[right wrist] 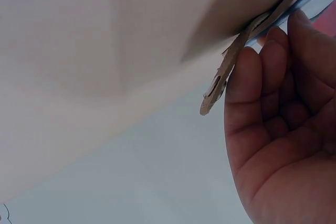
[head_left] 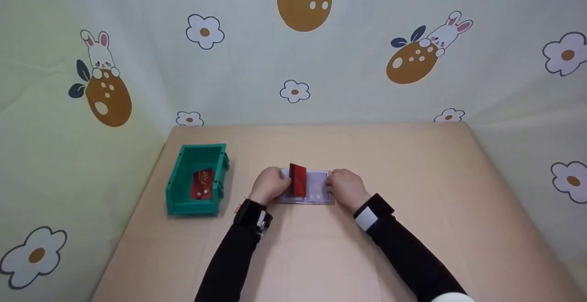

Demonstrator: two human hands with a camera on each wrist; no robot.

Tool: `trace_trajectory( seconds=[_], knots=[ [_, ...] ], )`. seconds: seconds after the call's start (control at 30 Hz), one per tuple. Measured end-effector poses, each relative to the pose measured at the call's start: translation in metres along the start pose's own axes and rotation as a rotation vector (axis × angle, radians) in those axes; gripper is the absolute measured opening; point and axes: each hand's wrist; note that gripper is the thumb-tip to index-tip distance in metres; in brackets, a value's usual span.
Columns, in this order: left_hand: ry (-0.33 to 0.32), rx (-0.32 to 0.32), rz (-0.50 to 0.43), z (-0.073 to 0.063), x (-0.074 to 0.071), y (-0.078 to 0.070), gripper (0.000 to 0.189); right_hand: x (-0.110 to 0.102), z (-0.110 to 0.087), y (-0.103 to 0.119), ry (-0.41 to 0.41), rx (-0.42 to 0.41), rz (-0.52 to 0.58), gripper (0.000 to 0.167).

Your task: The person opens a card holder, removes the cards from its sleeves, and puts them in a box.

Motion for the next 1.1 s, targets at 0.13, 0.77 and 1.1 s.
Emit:
trace_trajectory(
  seconds=[0.13,0.77,1.1],
  knots=[
    [-0.038,-0.003,-0.021,-0.003,-0.011,-0.003,0.037,0.001,0.0,0.0,0.004,0.0,-0.023,0.006],
    [-0.273,-0.265,0.026,-0.052,-0.158,0.029,0.033,0.001,0.0,-0.001,0.002,0.002,0.001,0.007],
    [-0.274,-0.366,0.167,-0.057,-0.177,0.054,0.033,0.001,0.0,0.0,-0.001,-0.009,-0.017,0.005]
  ],
)
Point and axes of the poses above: each hand's wrist, its own z-axis towards the middle knuckle, its own x-axis out of the palm, y = z × x, and after that the axes turned 10 degrees about -z, right-handed
